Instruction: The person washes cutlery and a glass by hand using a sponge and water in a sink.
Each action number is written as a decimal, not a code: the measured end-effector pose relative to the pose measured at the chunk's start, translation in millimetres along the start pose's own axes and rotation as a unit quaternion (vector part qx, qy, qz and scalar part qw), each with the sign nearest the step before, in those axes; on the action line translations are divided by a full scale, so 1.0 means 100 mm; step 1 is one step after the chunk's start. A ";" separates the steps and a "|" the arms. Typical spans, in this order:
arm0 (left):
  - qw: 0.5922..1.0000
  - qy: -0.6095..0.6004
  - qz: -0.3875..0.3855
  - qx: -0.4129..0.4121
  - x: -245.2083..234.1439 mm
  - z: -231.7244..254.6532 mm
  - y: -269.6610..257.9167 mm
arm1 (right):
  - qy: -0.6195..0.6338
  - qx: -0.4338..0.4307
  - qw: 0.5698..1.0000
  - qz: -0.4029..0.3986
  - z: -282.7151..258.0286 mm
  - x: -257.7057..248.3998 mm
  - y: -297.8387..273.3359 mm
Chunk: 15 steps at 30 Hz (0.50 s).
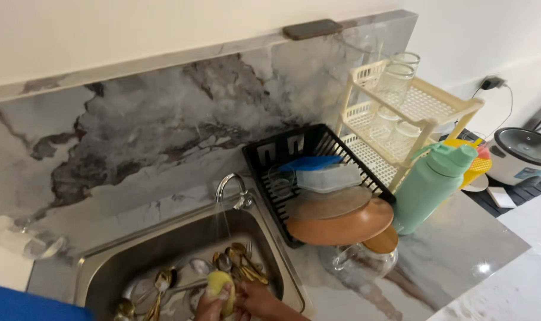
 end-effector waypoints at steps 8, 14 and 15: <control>0.972 0.138 0.176 0.069 -0.50 0.05 0.10 | -0.186 0.004 0.983 0.001 0.02 0.01 0.03; 0.916 0.198 0.335 0.094 -1.67 0.04 0.16 | -0.148 0.126 0.981 -0.004 -0.06 0.04 -0.13; 0.879 0.219 0.397 0.147 -1.83 0.07 0.07 | -0.176 0.132 0.975 0.031 -0.09 0.03 -0.17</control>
Point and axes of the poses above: each hand's wrist, its own y-axis towards the middle knuckle, its own x-axis out of the palm, z = x × y, the point moved 3 cm from there along y, towards the middle knuckle, and after that the axes turned 7 degrees about x, right-handed, at the moved point
